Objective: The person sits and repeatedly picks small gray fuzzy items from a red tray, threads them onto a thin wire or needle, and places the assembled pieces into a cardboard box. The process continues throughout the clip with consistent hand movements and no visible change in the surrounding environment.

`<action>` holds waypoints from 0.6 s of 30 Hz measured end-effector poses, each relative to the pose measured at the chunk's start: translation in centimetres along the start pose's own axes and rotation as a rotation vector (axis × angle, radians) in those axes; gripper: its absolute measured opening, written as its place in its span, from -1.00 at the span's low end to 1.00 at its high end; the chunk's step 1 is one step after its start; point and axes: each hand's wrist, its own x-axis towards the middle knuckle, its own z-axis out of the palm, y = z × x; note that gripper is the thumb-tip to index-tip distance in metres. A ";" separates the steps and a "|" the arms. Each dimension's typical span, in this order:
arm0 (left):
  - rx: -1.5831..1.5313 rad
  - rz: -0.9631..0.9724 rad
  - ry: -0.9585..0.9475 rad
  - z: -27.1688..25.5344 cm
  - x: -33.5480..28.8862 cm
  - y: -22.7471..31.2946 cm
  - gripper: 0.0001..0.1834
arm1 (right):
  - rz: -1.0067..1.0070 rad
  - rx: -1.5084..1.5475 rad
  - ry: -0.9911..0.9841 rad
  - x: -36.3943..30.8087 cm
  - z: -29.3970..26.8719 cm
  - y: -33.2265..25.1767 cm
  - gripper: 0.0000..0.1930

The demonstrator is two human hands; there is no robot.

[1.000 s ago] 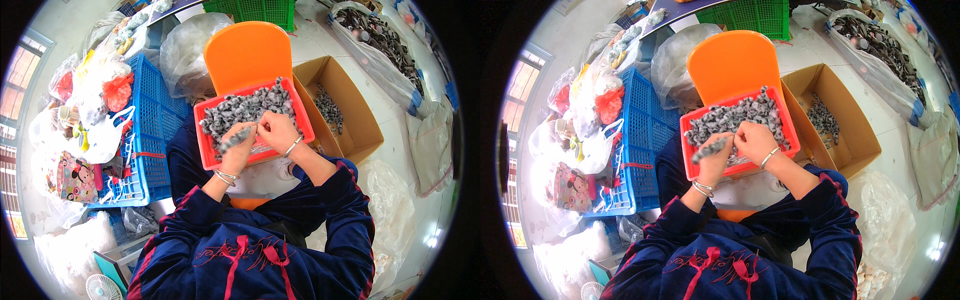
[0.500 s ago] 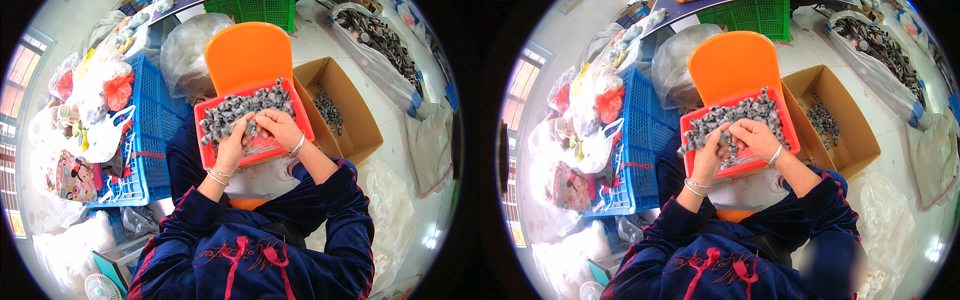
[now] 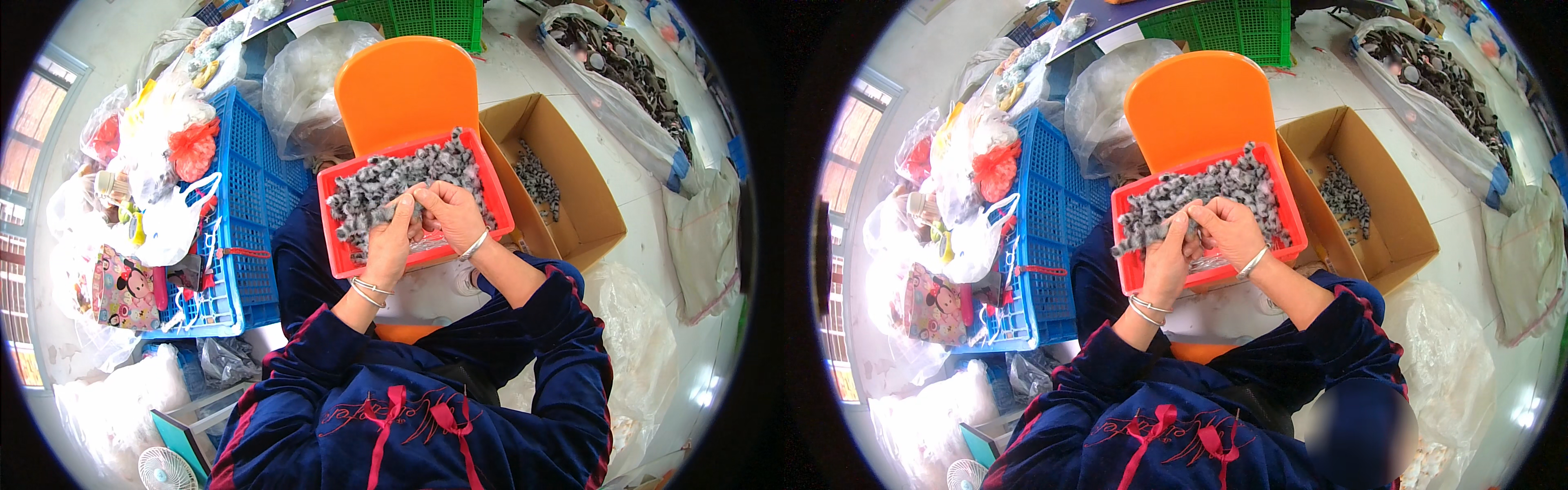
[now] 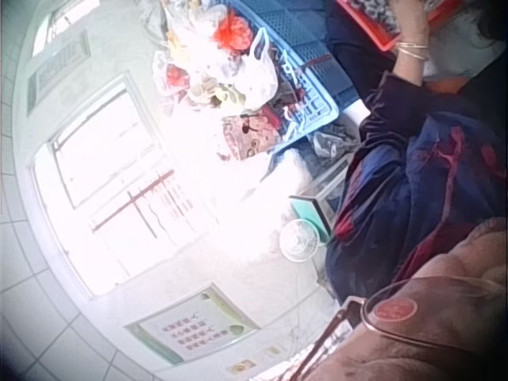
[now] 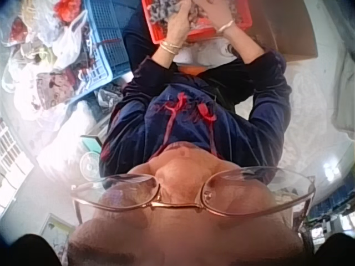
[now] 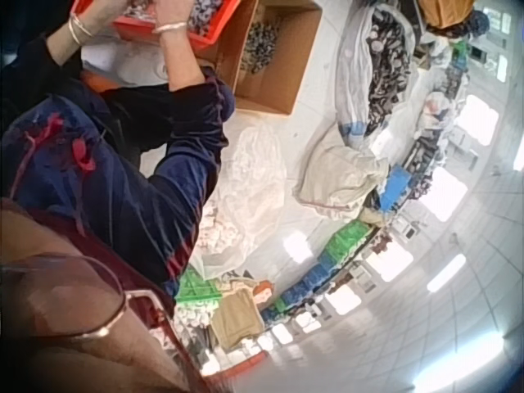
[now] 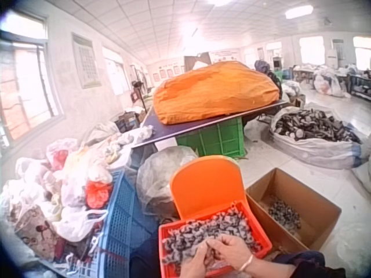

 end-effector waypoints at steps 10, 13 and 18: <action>0.037 -0.052 0.008 -0.5 0.1 0.6 -0.52 | 0.119 -0.200 -0.142 0.3 -1.5 -2.3 -0.66; 0.015 -0.077 0.035 -0.2 0.1 0.5 -0.59 | 0.132 -0.242 -0.176 -0.1 -0.5 -2.4 -0.68; -0.031 -0.081 0.013 0.2 0.1 0.9 -0.60 | 0.108 -0.257 -0.223 0.2 -1.5 -1.1 -0.69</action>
